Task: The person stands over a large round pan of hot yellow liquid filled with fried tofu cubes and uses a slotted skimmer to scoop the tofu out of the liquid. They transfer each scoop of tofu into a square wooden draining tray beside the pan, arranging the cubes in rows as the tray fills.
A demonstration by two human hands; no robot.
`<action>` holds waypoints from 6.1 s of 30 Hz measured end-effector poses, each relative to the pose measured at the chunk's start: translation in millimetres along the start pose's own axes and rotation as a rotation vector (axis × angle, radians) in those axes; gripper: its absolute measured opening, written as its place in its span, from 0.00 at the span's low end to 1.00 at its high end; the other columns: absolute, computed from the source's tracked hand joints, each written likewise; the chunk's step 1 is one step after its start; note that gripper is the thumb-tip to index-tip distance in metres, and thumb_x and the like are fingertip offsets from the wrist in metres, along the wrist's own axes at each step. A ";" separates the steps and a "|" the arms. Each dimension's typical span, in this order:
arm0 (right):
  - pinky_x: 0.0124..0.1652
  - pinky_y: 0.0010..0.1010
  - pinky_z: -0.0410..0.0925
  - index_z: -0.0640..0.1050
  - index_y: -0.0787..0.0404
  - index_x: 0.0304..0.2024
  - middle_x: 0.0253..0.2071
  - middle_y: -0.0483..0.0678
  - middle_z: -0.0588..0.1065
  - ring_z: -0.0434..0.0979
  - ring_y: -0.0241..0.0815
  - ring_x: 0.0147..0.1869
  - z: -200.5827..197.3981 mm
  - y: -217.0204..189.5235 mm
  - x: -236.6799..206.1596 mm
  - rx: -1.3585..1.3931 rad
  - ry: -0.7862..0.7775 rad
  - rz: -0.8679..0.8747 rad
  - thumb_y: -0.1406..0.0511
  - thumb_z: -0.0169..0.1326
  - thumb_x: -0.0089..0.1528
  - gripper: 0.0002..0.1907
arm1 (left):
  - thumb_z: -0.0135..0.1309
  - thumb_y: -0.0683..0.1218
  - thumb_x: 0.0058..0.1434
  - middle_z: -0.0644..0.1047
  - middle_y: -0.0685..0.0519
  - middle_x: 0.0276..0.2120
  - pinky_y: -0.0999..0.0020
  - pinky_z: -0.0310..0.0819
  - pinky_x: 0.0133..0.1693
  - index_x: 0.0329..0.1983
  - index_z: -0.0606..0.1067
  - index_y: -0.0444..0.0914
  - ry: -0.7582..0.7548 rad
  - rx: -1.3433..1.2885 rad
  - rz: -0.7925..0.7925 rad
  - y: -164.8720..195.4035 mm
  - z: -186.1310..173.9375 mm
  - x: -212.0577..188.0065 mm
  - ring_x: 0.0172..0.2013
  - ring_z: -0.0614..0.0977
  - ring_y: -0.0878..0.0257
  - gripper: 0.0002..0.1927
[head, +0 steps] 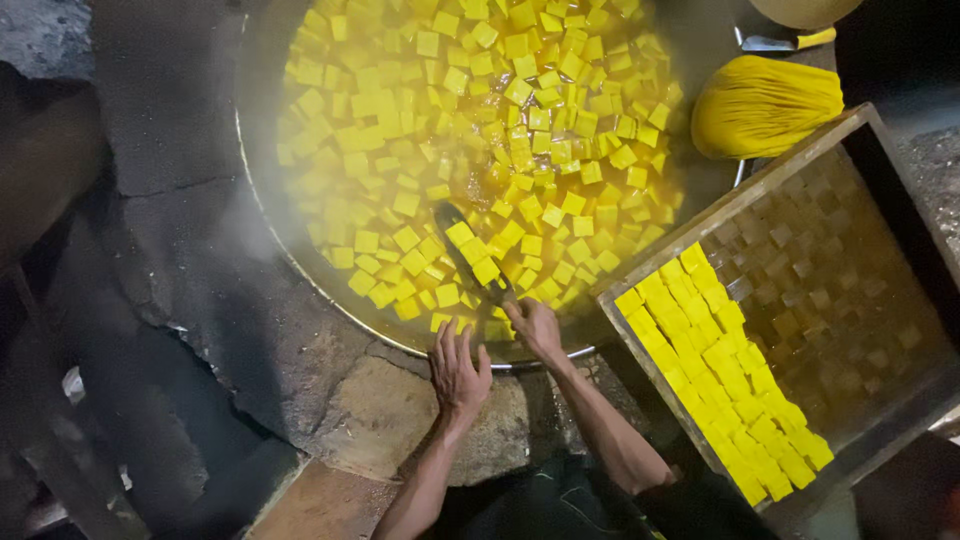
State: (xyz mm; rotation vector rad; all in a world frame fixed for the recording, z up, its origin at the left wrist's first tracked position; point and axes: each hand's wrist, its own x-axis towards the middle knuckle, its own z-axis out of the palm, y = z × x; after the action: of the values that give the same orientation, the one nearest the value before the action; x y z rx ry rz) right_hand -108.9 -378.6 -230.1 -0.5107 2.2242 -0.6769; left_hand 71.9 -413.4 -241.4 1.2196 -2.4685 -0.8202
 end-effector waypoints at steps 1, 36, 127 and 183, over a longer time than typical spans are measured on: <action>0.32 0.39 0.72 0.82 0.61 0.42 0.23 0.53 0.80 0.82 0.45 0.27 4.9 -2.3 1.9 -0.003 0.001 -0.018 0.47 0.54 0.62 0.25 | 0.55 0.48 0.62 0.67 0.42 0.65 0.45 0.59 0.64 0.60 0.71 0.35 0.002 0.003 -0.002 0.2 1.0 0.0 0.67 0.64 0.42 0.24; 0.29 0.28 0.69 0.82 0.63 0.45 0.27 0.46 0.78 0.75 0.34 0.27 -258.1 227.1 -143.0 0.367 0.514 -0.102 0.55 0.61 0.64 0.18 | 0.56 0.44 0.61 0.70 0.37 0.61 0.45 0.62 0.65 0.54 0.74 0.31 0.141 0.135 0.223 66.3 5.9 -62.2 0.64 0.68 0.40 0.19; 0.41 0.51 0.70 0.80 0.61 0.43 0.36 0.58 0.80 0.79 0.63 0.42 5.9 -37.2 55.5 -0.177 0.201 0.015 0.47 0.55 0.63 0.24 | 0.54 0.50 0.63 0.64 0.40 0.68 0.43 0.57 0.64 0.61 0.71 0.37 -0.072 0.035 0.010 1.5 3.3 -1.2 0.70 0.61 0.41 0.24; 0.29 0.36 0.70 0.82 0.68 0.36 0.22 0.50 0.78 0.78 0.41 0.24 -12.9 -9.6 24.0 0.280 0.140 0.259 0.50 0.57 0.64 0.24 | 0.55 0.50 0.61 0.65 0.41 0.67 0.44 0.58 0.62 0.57 0.74 0.37 -0.091 0.078 -0.014 14.9 5.5 0.3 0.69 0.61 0.42 0.22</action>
State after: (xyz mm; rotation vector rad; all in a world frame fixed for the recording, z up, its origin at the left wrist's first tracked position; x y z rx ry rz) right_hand -132.7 -395.1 -229.6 -0.0348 2.2230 -0.8886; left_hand 59.6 -404.4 -237.0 1.2530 -2.5897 -0.8070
